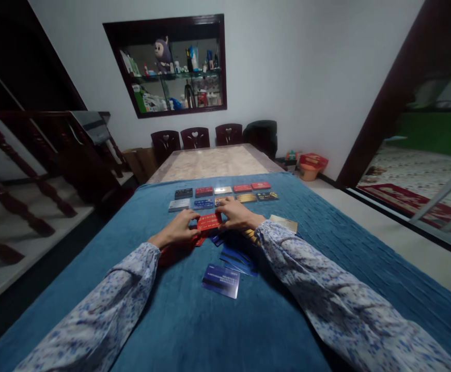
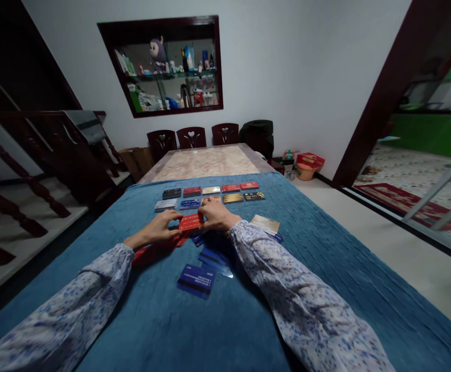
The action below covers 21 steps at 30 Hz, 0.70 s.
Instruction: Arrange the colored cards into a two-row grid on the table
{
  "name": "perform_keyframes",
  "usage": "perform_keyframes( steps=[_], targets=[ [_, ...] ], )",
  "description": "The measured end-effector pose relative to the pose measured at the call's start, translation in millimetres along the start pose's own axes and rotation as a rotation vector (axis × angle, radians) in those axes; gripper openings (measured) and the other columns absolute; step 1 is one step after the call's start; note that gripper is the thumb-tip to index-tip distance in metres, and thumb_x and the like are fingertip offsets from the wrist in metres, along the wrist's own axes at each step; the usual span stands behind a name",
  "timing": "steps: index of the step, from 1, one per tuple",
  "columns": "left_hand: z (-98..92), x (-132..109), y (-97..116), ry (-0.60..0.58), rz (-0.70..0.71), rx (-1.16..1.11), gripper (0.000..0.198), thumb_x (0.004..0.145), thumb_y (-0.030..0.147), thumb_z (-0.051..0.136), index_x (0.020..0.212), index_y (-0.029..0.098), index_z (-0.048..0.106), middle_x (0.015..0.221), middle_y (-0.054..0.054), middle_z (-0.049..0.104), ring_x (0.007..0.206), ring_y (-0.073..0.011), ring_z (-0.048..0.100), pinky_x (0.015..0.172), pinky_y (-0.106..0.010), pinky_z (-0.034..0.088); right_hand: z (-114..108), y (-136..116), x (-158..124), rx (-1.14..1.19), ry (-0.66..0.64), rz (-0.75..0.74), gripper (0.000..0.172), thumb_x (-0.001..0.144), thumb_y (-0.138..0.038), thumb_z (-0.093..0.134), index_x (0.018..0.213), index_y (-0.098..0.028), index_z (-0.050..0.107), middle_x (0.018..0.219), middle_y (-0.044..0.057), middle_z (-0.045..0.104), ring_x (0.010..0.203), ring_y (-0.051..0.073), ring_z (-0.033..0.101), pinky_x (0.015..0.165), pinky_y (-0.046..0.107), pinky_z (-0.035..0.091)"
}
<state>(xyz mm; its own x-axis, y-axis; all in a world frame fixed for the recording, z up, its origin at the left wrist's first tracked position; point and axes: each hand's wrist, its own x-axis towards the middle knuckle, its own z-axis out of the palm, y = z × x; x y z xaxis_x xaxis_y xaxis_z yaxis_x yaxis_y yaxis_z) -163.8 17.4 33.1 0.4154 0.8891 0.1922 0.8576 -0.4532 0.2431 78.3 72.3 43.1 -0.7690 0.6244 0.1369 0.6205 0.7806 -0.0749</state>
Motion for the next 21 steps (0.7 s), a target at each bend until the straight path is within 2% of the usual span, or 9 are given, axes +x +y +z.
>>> perform_keyframes(
  steps=[5,10,15,21],
  targets=[
    [6.1,22,6,-0.032,0.062,0.054,0.032,0.076,0.030,0.071,0.105,0.016,0.073,0.112,-0.011,0.071,0.105,-0.0276,0.065,0.095,-0.038,0.052,0,17,-8,-0.011,-0.017,0.028,0.045,0.069,-0.046,0.086,0.101,-0.018,0.075,0.118,0.014,0.066,0.117,0.033,0.050,0.093,0.039,0.041],
    [13.0,51,9,-0.053,0.073,0.121,0.038,0.075,0.030,0.071,0.110,0.015,0.072,0.114,-0.013,0.070,0.107,-0.0295,0.064,0.096,-0.038,0.051,-2,34,-11,-0.059,-0.015,0.096,0.042,0.067,-0.045,0.087,0.098,-0.018,0.076,0.118,0.013,0.067,0.114,0.032,0.052,0.093,0.038,0.043],
    [14.4,80,14,-0.092,0.104,0.143,0.036,0.079,0.035,0.068,0.110,0.016,0.073,0.111,-0.012,0.071,0.105,-0.0289,0.064,0.093,-0.036,0.050,-15,52,-13,-0.057,-0.059,0.175,0.043,0.070,-0.045,0.084,0.104,-0.020,0.076,0.122,0.014,0.066,0.117,0.033,0.051,0.087,0.037,0.045],
    [15.3,113,17,-0.103,0.088,0.165,0.033,0.077,0.035,0.068,0.103,0.016,0.075,0.103,-0.010,0.071,0.101,-0.0276,0.064,0.087,-0.033,0.050,-24,76,-8,-0.050,-0.071,0.211,0.035,0.075,-0.041,0.079,0.103,-0.020,0.078,0.119,0.012,0.069,0.117,0.033,0.053,0.089,0.035,0.043]
  ],
)
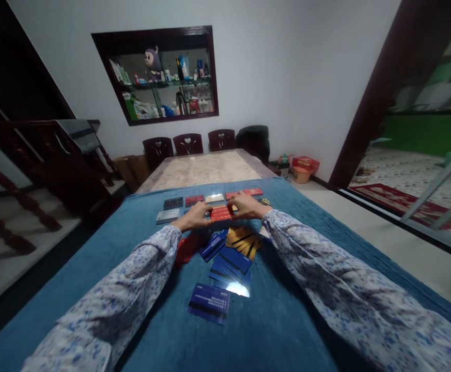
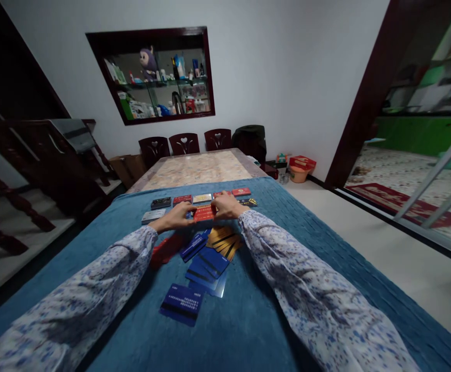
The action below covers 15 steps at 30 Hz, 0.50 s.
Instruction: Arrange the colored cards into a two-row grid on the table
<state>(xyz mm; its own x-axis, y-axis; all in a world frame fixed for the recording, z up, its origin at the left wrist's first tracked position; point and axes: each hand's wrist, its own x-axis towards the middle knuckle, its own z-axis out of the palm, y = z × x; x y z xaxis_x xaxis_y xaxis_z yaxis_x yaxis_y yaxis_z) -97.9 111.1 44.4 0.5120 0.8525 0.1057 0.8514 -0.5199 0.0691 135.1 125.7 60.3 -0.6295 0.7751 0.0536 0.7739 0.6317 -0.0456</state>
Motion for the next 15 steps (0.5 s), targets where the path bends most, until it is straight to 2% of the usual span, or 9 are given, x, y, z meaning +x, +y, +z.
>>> perform_keyframes(
  steps=[4,10,15],
  targets=[
    [-0.1,21,-1,0.003,0.018,0.007,0.026,0.074,0.033,0.068,0.090,0.014,0.075,0.100,-0.010,0.070,0.097,-0.0263,0.065,0.084,-0.031,0.050,-1,14,9,-0.037,0.001,0.032,0.032,0.077,-0.039,0.076,0.103,-0.021,0.079,0.119,0.012,0.070,0.115,0.032,0.054,0.088,0.035,0.043],
    [0.7,44,0,0.009,0.066,-0.028,0.031,0.079,0.037,0.064,0.092,0.011,0.076,0.085,-0.007,0.070,0.084,-0.0223,0.064,0.074,-0.027,0.046,-2,32,17,-0.093,0.004,0.045,0.037,0.079,-0.041,0.074,0.108,-0.018,0.077,0.116,0.014,0.070,0.112,0.032,0.057,0.085,0.032,0.043],
    [5.1,64,-4,0.018,0.051,-0.035,0.038,0.077,0.046,0.067,0.092,0.013,0.076,0.086,-0.006,0.070,0.083,-0.0225,0.063,0.072,-0.027,0.046,-6,45,24,-0.078,-0.030,0.087,0.037,0.079,-0.044,0.075,0.108,-0.021,0.077,0.122,0.012,0.069,0.118,0.032,0.056,0.081,0.031,0.044]
  ],
)
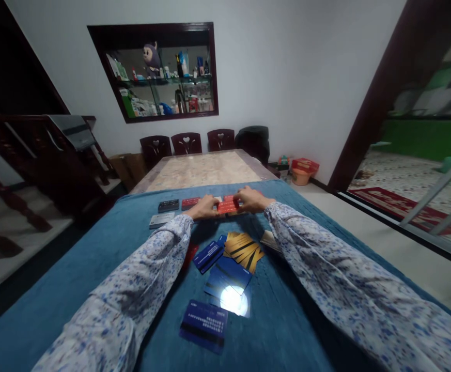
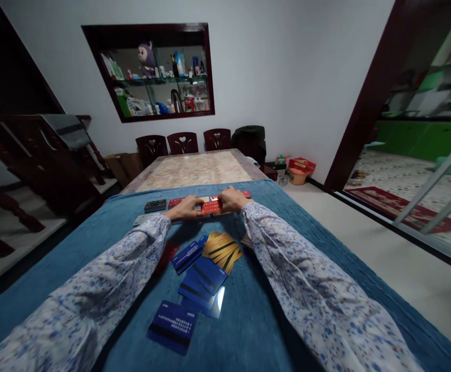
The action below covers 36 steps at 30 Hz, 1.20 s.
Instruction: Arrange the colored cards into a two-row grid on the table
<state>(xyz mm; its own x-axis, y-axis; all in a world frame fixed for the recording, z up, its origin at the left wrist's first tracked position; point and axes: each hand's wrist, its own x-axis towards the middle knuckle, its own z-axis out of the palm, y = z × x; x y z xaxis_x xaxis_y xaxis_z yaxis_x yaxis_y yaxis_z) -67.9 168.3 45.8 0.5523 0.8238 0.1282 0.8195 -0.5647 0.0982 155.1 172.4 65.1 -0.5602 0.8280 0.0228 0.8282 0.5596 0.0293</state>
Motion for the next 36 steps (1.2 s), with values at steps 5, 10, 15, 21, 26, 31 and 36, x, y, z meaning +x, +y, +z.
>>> perform_keyframes(
  steps=[5,10,15,21,26,31,36],
  targets=[
    [5.5,24,-6,-0.011,-0.063,0.008,0.032,0.071,0.037,0.071,0.095,0.015,0.077,0.090,-0.006,0.073,0.090,-0.0235,0.064,0.077,-0.027,0.049,-1,13,11,-0.003,-0.014,0.054,0.034,0.077,-0.035,0.076,0.108,-0.022,0.077,0.123,0.011,0.070,0.120,0.033,0.055,0.082,0.031,0.045],
    [9.3,44,-6,-0.028,-0.119,0.013,0.031,0.070,0.031,0.070,0.096,0.016,0.077,0.097,-0.007,0.074,0.095,-0.0256,0.065,0.082,-0.031,0.051,5,30,23,0.030,-0.019,0.075,0.035,0.076,-0.035,0.077,0.109,-0.023,0.077,0.117,0.009,0.073,0.117,0.031,0.057,0.086,0.030,0.045],
    [12.1,58,-6,-0.043,-0.161,0.026,0.033,0.074,0.032,0.067,0.102,0.017,0.077,0.103,-0.008,0.073,0.105,-0.0272,0.063,0.089,-0.033,0.051,10,44,33,0.039,-0.024,0.088,0.041,0.076,-0.035,0.075,0.115,-0.023,0.076,0.120,0.009,0.072,0.122,0.033,0.054,0.086,0.031,0.046],
    [14.6,68,-9,-0.060,-0.173,0.033,0.032,0.073,0.029,0.066,0.101,0.017,0.077,0.108,-0.008,0.072,0.107,-0.0284,0.062,0.089,-0.034,0.052,16,53,46,0.041,-0.029,0.095,0.041,0.076,-0.035,0.076,0.115,-0.026,0.077,0.126,0.009,0.071,0.124,0.035,0.053,0.089,0.035,0.046],
    [16.1,74,-9,-0.082,-0.195,0.037,0.032,0.075,0.029,0.065,0.103,0.016,0.077,0.111,-0.011,0.072,0.110,-0.0309,0.061,0.089,-0.038,0.052,20,55,54,0.033,-0.046,0.097,0.037,0.076,-0.032,0.075,0.112,-0.025,0.078,0.126,0.009,0.070,0.124,0.036,0.052,0.089,0.036,0.046],
    [18.2,81,-12,-0.104,-0.216,0.041,0.032,0.076,0.029,0.065,0.103,0.015,0.077,0.111,-0.012,0.071,0.109,-0.0312,0.061,0.091,-0.041,0.051,22,56,61,0.040,-0.069,0.115,0.037,0.078,-0.030,0.073,0.115,-0.024,0.076,0.130,0.010,0.068,0.126,0.036,0.051,0.092,0.040,0.047],
    [20.3,85,-15,-0.119,-0.222,0.040,0.030,0.075,0.029,0.065,0.100,0.016,0.077,0.108,-0.011,0.072,0.108,-0.0302,0.061,0.091,-0.040,0.051,26,58,67,0.060,-0.079,0.121,0.036,0.079,-0.029,0.073,0.114,-0.024,0.077,0.130,0.011,0.068,0.128,0.038,0.049,0.095,0.045,0.046]
  ],
)
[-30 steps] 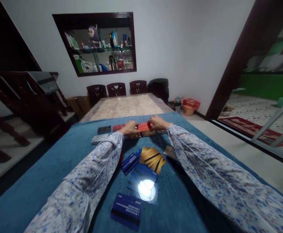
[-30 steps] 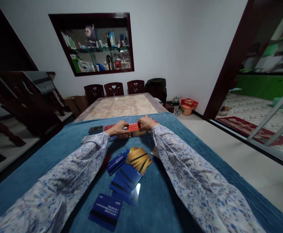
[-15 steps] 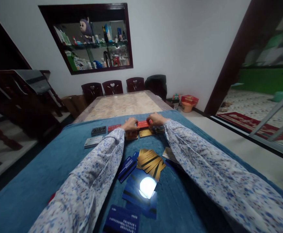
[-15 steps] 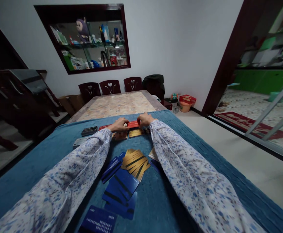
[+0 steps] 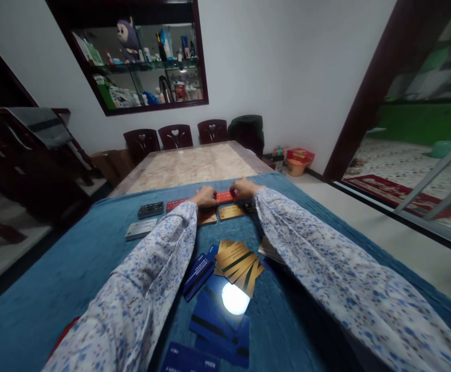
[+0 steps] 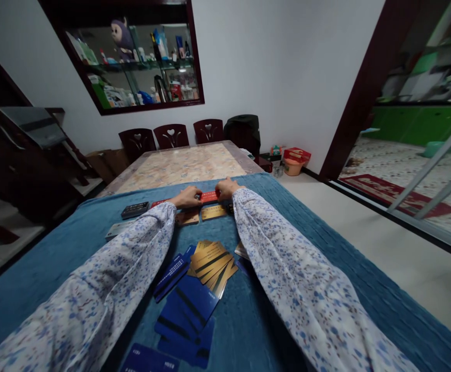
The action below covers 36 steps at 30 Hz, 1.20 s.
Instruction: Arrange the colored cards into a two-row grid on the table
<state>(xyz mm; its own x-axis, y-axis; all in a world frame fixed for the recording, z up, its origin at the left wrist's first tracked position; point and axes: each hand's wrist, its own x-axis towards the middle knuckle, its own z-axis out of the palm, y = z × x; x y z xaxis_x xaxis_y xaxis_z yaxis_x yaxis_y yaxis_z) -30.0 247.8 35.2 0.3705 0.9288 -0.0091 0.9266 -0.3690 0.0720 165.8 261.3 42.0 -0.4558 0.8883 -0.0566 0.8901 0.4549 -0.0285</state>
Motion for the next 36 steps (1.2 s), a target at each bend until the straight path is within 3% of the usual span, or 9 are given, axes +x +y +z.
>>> perform_keyframes(
  steps=[14,21,29,36],
  targets=[
    [1.7,4,-1,-0.037,0.006,-0.006,0.023,0.075,0.026,0.065,0.093,0.017,0.076,0.090,-0.007,0.073,0.094,-0.0246,0.064,0.086,-0.033,0.050,6,6,11,-0.018,-0.052,0.029,0.039,0.078,-0.033,0.072,0.117,-0.030,0.076,0.118,0.008,0.074,0.129,0.035,0.053,0.100,0.041,0.046],
    [4.0,7,-3,-0.048,0.014,-0.003,0.023,0.077,0.029,0.066,0.095,0.017,0.075,0.098,-0.009,0.074,0.098,-0.0262,0.064,0.089,-0.037,0.050,2,3,5,-0.049,-0.064,-0.005,0.039,0.082,-0.032,0.070,0.120,-0.029,0.075,0.123,0.009,0.073,0.130,0.036,0.051,0.103,0.048,0.043],
    [6.6,10,-5,-0.037,0.028,-0.002,0.023,0.077,0.031,0.068,0.095,0.018,0.076,0.100,-0.008,0.074,0.100,-0.0259,0.063,0.090,-0.037,0.050,7,8,13,0.017,-0.040,0.046,0.041,0.069,-0.036,0.083,0.108,-0.027,0.080,0.108,0.008,0.076,0.111,0.028,0.063,0.092,0.031,0.048],
    [7.2,10,-6,-0.042,0.041,0.000,0.025,0.078,0.030,0.067,0.098,0.019,0.077,0.102,-0.008,0.074,0.102,-0.0261,0.063,0.091,-0.036,0.050,5,6,11,0.048,-0.051,0.021,0.038,0.072,-0.027,0.078,0.109,-0.021,0.080,0.103,0.008,0.077,0.102,0.023,0.068,0.080,0.023,0.049]
  ],
)
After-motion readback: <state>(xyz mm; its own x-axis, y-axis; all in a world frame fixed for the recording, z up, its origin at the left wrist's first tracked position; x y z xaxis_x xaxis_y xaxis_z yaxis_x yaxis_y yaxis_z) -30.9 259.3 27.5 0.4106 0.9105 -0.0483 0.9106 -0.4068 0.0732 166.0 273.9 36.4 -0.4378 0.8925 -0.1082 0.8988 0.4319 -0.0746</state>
